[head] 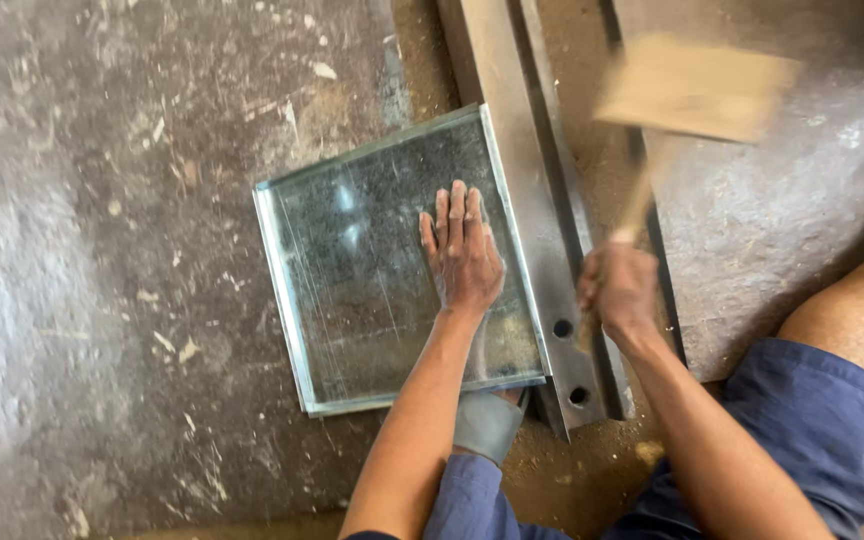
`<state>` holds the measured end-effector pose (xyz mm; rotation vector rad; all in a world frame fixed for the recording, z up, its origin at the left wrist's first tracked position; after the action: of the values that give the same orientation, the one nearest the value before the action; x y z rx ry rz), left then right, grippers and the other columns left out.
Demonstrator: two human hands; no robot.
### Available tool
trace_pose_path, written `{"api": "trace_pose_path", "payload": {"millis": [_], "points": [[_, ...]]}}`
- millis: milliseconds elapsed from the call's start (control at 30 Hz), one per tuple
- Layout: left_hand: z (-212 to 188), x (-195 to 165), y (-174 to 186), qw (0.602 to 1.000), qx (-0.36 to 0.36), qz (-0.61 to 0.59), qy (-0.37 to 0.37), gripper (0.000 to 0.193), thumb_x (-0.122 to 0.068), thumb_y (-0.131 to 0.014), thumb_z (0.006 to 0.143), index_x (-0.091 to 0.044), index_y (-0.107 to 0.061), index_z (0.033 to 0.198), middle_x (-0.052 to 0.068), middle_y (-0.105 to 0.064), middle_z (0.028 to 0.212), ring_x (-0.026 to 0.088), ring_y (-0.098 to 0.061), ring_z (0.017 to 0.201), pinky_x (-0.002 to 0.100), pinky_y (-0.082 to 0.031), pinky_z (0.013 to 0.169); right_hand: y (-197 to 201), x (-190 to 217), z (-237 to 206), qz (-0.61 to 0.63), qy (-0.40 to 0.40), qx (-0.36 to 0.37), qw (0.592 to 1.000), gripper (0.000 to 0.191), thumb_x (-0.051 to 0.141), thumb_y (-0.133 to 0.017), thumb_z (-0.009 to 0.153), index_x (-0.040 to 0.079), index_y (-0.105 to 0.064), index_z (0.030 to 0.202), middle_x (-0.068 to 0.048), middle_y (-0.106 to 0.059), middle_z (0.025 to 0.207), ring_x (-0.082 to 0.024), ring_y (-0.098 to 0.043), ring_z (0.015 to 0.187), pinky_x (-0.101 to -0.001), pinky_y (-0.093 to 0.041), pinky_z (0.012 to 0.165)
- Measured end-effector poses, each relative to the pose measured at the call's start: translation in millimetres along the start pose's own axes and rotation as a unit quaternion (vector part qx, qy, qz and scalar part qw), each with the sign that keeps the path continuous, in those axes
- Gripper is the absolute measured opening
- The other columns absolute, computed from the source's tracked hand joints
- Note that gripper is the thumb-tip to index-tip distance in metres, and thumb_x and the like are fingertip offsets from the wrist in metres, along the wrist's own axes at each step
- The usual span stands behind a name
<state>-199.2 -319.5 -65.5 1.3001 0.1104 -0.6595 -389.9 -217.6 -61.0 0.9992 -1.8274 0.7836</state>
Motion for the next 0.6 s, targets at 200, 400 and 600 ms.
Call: {"api": "trace_pose_path", "payload": {"millis": [200, 400, 600], "points": [[-2.5, 0.9, -1.2, 1.0, -0.024, 0.0, -0.01, 0.053, -0.015, -0.051, 0.099, -0.004, -0.046, 0.151, 0.015, -0.041, 0.161, 0.036, -0.032, 0.153, 0.059, -0.014, 0.127, -2.8, 7.3, 14.7, 0.015, 0.016, -0.004, 1.0, 0.045, 0.035, -0.041, 0.107, 0.009, -0.049, 0.072, -0.001, -0.047, 0.059, -0.013, -0.044, 0.046, -0.0338, -0.038, 0.041], [-1.4, 1.7, -0.1, 1.0, -0.019, 0.0, -0.009, 0.052, -0.016, -0.048, 0.102, -0.004, -0.047, 0.153, 0.015, -0.043, 0.163, 0.035, -0.034, 0.155, 0.057, -0.015, 0.129, -4.0, -9.5, 30.5, -0.09, -0.097, 0.031, 0.991, 0.041, 0.036, -0.046, 0.105, 0.005, -0.054, 0.079, -0.005, -0.052, 0.062, -0.014, -0.046, 0.044, -0.0333, -0.038, 0.039], [-4.7, -12.3, -3.9, 0.996, -0.02, -0.073, 0.038, 0.056, -0.034, -0.059, 0.104, -0.005, -0.047, 0.151, 0.017, -0.041, 0.162, 0.038, -0.031, 0.157, 0.058, -0.01, 0.129, 88.6, -49.5, 4.3, 0.17, -0.151, -0.029, 0.973, 0.036, 0.038, -0.05, 0.104, 0.006, -0.054, 0.088, -0.004, -0.053, 0.068, -0.016, -0.05, 0.048, -0.0338, -0.044, 0.042]]}}
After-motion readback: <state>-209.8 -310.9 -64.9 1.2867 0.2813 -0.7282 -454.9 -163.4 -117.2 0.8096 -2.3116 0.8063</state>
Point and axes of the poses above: each hand's wrist, its own z-axis towards the middle knuckle, its own y-axis out of the back of the hand, x = y × z, the point moved 6 cm from there along z, towards the middle knuckle
